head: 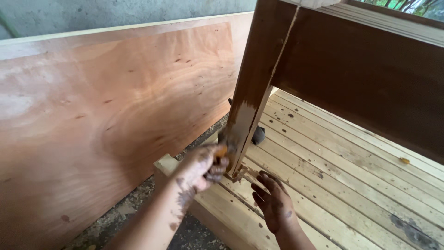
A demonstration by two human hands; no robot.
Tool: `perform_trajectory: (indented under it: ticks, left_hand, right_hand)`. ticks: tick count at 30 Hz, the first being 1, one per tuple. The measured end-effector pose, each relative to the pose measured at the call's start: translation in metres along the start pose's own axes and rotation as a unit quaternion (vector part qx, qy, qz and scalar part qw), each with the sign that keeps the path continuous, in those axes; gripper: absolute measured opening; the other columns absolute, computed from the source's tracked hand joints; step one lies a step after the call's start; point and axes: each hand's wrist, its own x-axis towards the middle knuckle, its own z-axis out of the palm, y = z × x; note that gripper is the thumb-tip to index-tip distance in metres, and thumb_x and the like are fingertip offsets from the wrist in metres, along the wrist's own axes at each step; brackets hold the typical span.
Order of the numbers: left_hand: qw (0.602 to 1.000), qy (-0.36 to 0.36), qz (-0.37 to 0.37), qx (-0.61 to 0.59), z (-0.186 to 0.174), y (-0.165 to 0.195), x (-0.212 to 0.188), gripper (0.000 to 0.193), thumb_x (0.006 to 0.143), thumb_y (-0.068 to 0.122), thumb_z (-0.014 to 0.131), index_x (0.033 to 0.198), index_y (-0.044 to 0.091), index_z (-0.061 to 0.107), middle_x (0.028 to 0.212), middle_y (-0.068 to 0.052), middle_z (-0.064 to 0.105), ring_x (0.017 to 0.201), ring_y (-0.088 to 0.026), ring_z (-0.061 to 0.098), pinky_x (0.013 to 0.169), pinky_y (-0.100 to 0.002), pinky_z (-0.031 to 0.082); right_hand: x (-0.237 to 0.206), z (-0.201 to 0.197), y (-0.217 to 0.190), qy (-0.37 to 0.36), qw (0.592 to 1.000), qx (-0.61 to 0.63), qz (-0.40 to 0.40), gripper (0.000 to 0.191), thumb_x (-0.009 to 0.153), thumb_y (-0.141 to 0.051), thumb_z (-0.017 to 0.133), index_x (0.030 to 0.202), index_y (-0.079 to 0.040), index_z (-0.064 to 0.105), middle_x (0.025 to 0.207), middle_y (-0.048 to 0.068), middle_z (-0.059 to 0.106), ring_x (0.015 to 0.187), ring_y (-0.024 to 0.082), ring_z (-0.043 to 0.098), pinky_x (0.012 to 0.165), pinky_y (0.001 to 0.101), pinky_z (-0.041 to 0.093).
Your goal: The person applies brown wood stain to a slatted wooden furniture piece using a brush, first coating the legs and frame edges, then brushing the slatted top surface section by section while holding the piece steady with the other hand. A tray of stain sits on the work surface.
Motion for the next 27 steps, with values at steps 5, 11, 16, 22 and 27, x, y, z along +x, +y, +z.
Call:
perform_trajectory:
  ticks: [5, 11, 16, 22, 27]
  left_hand:
    - [0.969, -0.169, 0.178, -0.02, 0.028, 0.051, -0.063, 0.038, 0.094, 0.033, 0.07, 0.112, 0.003, 0.056, 0.068, -0.001, 0.059, 0.042, -0.007, 0.043, 0.03, -0.022, 0.033]
    - [0.977, -0.142, 0.156, -0.012, 0.011, 0.008, -0.033, 0.046, 0.095, 0.039, 0.067, 0.127, 0.006, 0.059, 0.068, -0.001, 0.062, 0.046, -0.007, 0.049, 0.037, -0.023, 0.041]
    - [0.995, 0.072, 0.05, 0.037, -0.019, -0.091, 0.0, 0.035, 0.094, 0.041, 0.057, 0.124, 0.025, 0.065, 0.06, -0.002, 0.061, 0.04, -0.011, 0.045, 0.034, -0.028, 0.035]
    - [0.994, 0.007, 0.101, 0.03, -0.053, -0.133, 0.016, 0.046, 0.095, 0.045, 0.053, 0.125, 0.014, 0.065, 0.058, -0.001, 0.058, 0.038, -0.012, 0.04, 0.031, -0.029, 0.031]
    - [0.984, 0.02, 0.097, 0.145, -0.004, -0.048, 0.039, 0.066, 0.106, 0.064, 0.046, 0.139, 0.01, 0.066, 0.048, 0.006, 0.024, 0.035, -0.008, 0.032, 0.047, -0.007, 0.04]
  right_hand:
    - [0.004, -0.002, 0.005, -0.035, 0.999, 0.021, 0.005, 0.06, 0.096, -0.033, 0.053, 0.149, -0.007, 0.047, 0.15, 0.014, 0.052, 0.129, 0.036, 0.055, 0.107, 0.0458, 0.041]
    - [-0.004, 0.004, 0.0, -0.035, 0.999, 0.008, 0.005, 0.058, 0.096, -0.033, 0.053, 0.147, -0.005, 0.048, 0.149, 0.013, 0.055, 0.131, 0.036, 0.055, 0.11, 0.0455, 0.041]
    - [-0.005, 0.012, -0.001, 0.039, 0.997, -0.005, 0.066, 0.051, 0.097, -0.027, 0.052, 0.145, -0.008, 0.051, 0.144, 0.013, 0.059, 0.129, 0.036, 0.057, 0.11, 0.0444, 0.042]
    - [-0.001, 0.003, 0.011, 0.02, 0.998, 0.003, 0.064, 0.051, 0.097, -0.029, 0.053, 0.144, -0.009, 0.054, 0.14, 0.011, 0.061, 0.124, 0.034, 0.059, 0.105, 0.0442, 0.044]
    - [0.0, -0.002, 0.026, -0.033, 0.997, 0.041, 0.051, 0.048, 0.096, -0.027, 0.056, 0.141, -0.007, 0.054, 0.132, 0.012, 0.062, 0.119, 0.034, 0.059, 0.103, 0.0446, 0.047]
